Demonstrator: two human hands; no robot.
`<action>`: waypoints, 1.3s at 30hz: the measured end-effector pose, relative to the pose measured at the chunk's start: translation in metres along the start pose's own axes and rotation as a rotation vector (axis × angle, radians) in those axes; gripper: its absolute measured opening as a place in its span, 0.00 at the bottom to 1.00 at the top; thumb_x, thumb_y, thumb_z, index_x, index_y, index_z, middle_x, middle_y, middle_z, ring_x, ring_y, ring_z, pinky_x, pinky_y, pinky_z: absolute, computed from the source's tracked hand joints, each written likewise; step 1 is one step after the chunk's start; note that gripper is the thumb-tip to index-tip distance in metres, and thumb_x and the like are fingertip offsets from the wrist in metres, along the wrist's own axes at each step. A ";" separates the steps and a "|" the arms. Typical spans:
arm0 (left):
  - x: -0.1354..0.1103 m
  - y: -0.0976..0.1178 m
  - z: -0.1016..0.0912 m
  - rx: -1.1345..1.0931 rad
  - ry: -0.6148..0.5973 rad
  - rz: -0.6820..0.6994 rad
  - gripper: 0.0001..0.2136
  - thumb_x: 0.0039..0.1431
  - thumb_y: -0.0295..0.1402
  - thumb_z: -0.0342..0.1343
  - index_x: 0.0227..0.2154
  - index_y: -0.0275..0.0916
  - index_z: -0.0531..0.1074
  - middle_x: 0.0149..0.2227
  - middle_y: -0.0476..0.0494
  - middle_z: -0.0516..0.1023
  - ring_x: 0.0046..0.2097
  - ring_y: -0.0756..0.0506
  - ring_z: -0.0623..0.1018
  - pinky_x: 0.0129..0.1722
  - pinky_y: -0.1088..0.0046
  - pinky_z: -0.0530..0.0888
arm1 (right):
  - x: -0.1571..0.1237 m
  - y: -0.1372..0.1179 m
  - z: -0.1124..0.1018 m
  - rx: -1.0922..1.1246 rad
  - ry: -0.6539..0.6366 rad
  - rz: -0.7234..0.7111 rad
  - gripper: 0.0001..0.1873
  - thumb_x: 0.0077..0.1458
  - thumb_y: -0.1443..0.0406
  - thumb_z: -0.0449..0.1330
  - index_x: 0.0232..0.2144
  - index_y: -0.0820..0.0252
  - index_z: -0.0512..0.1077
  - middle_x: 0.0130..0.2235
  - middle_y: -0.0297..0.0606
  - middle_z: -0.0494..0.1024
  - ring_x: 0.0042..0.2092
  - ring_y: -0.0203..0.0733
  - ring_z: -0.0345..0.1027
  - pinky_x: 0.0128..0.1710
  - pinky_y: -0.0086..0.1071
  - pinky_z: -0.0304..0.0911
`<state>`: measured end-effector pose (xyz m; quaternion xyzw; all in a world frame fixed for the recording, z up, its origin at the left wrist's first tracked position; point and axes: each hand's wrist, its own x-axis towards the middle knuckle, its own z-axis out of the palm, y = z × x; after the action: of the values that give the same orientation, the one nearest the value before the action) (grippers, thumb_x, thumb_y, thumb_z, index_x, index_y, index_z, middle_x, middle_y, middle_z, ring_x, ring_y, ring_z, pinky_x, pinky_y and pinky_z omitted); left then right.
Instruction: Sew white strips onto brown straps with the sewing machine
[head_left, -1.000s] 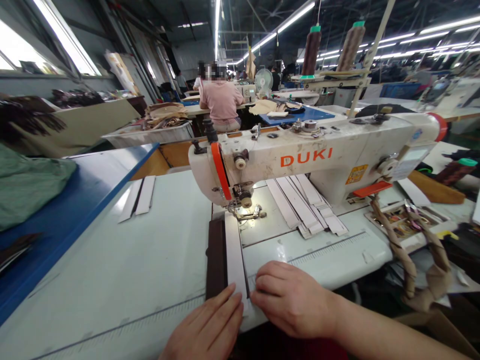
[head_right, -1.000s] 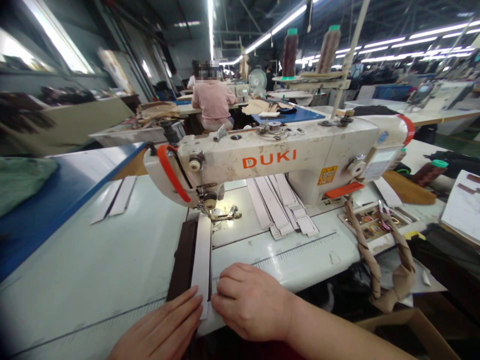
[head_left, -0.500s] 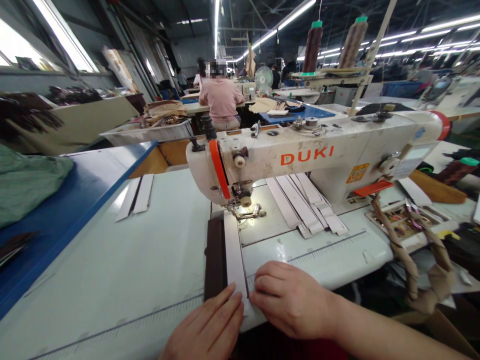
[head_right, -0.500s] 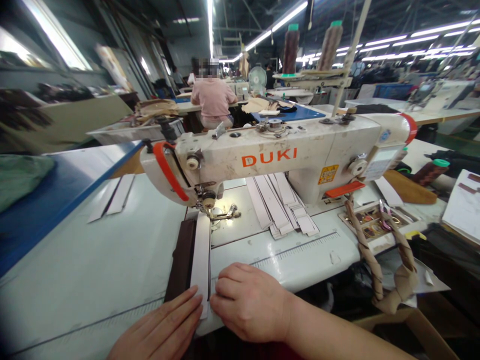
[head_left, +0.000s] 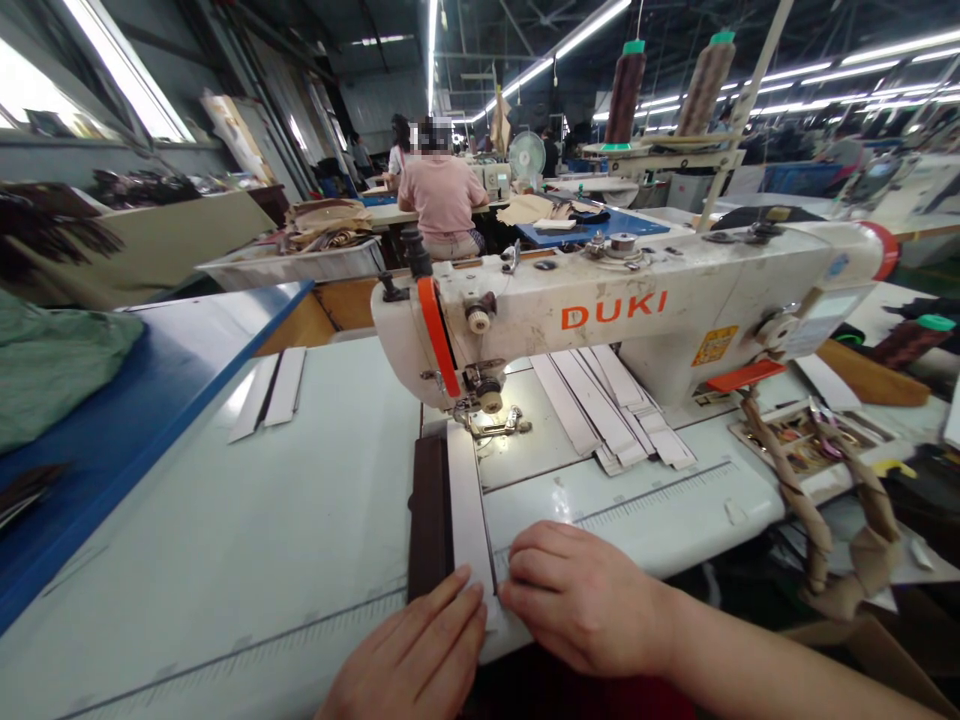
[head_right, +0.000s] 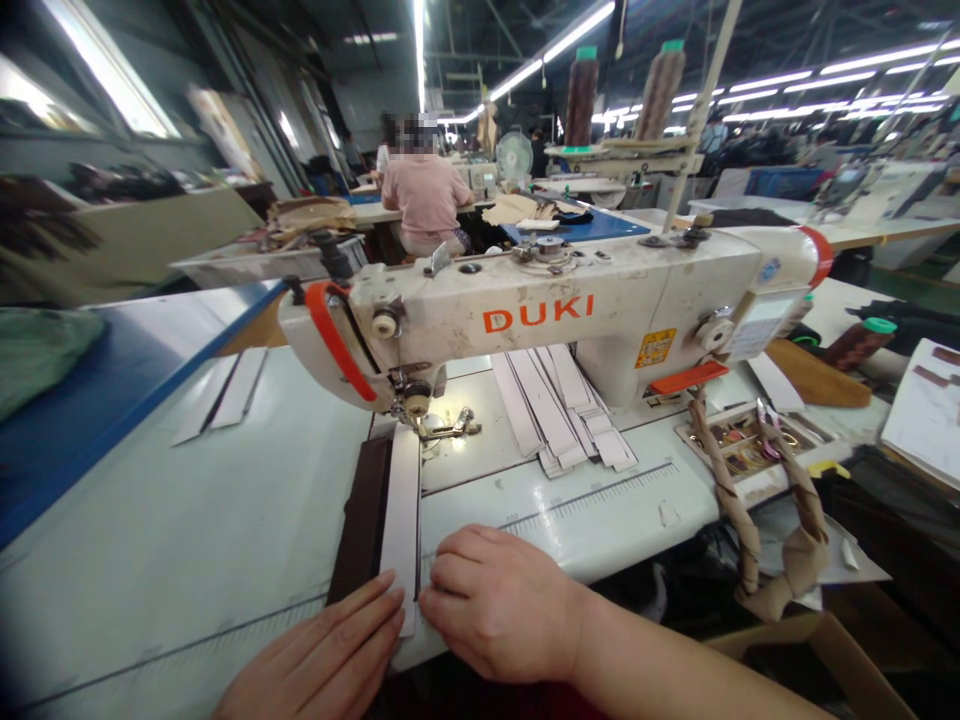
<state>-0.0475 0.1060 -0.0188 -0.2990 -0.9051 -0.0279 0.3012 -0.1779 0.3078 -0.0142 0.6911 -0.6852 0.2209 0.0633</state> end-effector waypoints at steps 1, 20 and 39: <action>-0.001 0.000 0.002 -0.001 0.017 -0.004 0.13 0.64 0.21 0.45 0.39 0.34 0.76 0.43 0.40 0.81 0.52 0.43 0.77 0.50 0.70 0.75 | 0.000 0.000 0.000 0.001 -0.001 0.001 0.11 0.61 0.68 0.49 0.40 0.65 0.70 0.37 0.42 0.72 0.43 0.45 0.62 0.46 0.37 0.63; 0.002 0.003 0.000 -0.001 0.022 -0.020 0.15 0.64 0.20 0.43 0.38 0.34 0.76 0.43 0.39 0.81 0.53 0.43 0.76 0.52 0.70 0.74 | 0.000 -0.002 0.000 0.029 0.031 0.009 0.10 0.60 0.69 0.51 0.41 0.65 0.70 0.36 0.43 0.72 0.42 0.45 0.63 0.44 0.37 0.64; 0.002 0.003 0.012 0.036 0.203 -0.029 0.16 0.62 0.21 0.42 0.35 0.35 0.76 0.39 0.41 0.81 0.49 0.45 0.78 0.49 0.73 0.75 | 0.015 -0.005 -0.003 -0.049 0.031 -0.039 0.11 0.65 0.69 0.50 0.40 0.65 0.72 0.42 0.41 0.77 0.47 0.41 0.64 0.55 0.38 0.59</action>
<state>-0.0532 0.1116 -0.0278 -0.2762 -0.8744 -0.0462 0.3963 -0.1742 0.2957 -0.0050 0.6990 -0.6758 0.2136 0.0950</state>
